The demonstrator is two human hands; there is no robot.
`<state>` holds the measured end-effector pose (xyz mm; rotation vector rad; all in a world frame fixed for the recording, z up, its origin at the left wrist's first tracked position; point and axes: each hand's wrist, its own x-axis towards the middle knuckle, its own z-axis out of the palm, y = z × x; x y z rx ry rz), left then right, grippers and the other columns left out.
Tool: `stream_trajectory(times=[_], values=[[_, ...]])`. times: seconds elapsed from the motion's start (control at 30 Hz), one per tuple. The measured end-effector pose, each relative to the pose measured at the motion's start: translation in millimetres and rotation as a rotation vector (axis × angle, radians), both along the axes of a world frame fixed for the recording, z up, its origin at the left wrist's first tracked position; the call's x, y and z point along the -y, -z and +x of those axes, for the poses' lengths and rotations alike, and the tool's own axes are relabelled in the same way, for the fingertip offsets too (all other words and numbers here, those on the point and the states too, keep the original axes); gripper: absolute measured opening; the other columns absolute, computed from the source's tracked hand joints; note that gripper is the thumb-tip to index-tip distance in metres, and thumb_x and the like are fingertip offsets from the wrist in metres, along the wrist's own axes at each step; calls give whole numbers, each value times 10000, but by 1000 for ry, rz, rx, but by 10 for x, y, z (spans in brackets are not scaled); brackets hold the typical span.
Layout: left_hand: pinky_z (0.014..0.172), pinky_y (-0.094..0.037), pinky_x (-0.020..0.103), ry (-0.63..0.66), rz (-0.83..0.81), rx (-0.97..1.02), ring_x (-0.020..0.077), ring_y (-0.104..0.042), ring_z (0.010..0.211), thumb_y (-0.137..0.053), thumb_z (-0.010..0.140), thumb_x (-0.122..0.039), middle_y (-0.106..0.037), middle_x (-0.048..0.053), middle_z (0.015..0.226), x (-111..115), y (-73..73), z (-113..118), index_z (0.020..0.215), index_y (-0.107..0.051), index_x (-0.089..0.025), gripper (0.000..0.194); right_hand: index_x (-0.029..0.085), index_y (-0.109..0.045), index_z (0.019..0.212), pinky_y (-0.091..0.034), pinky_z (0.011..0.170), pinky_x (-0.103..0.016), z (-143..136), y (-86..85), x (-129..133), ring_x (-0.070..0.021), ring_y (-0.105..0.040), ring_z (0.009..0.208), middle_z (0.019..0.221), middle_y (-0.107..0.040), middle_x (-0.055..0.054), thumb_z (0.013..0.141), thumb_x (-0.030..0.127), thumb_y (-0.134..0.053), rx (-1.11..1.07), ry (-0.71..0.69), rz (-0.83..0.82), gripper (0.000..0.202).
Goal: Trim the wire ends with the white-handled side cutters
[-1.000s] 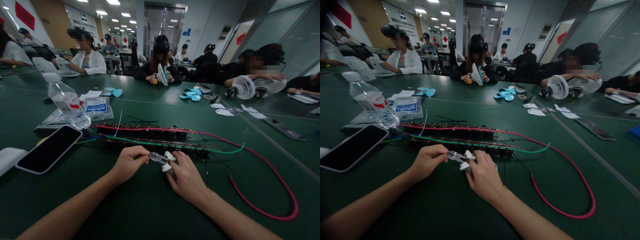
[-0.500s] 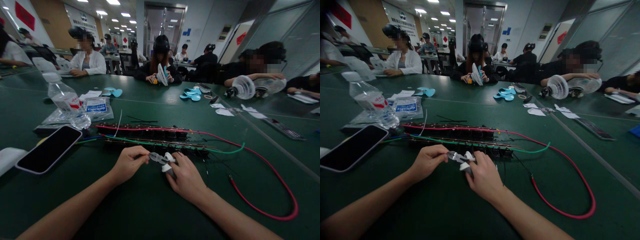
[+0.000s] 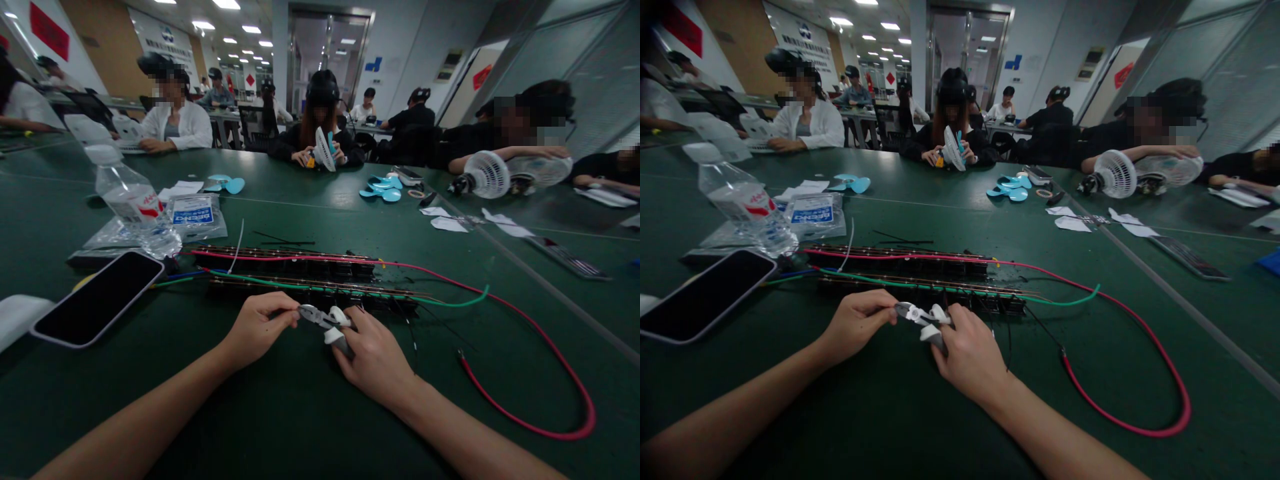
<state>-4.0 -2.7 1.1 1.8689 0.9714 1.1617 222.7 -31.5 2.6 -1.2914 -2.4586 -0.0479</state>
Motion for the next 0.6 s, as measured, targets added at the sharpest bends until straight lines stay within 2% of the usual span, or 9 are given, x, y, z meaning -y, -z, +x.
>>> stream_trajectory(times=[0.23,0.43,0.6], values=[[634,-456,249,-23,-8,-11,136,-603,669,-581,847,-119,-652,28,703,7,-5,5,704,-672,-148,171,141,-642,814,-509,741,-376,2,-5,5,-231,-552,864,985,-575,-138,803,186,-584,7,-1,31,74],[641,-460,249,-50,-67,29,133,-605,665,-590,848,-146,-650,16,700,-1,16,8,745,-681,-155,138,126,-650,976,-457,891,-498,-18,-32,0,-308,-506,1045,1118,-572,-179,793,181,-557,-13,5,84,213],[640,-463,247,-42,-84,49,131,-604,668,-596,848,-156,-649,13,704,1,24,6,755,-685,-160,128,126,-656,982,-416,941,-506,-16,-37,4,-308,-484,1085,1131,-574,-178,794,183,-556,-28,-2,67,220]])
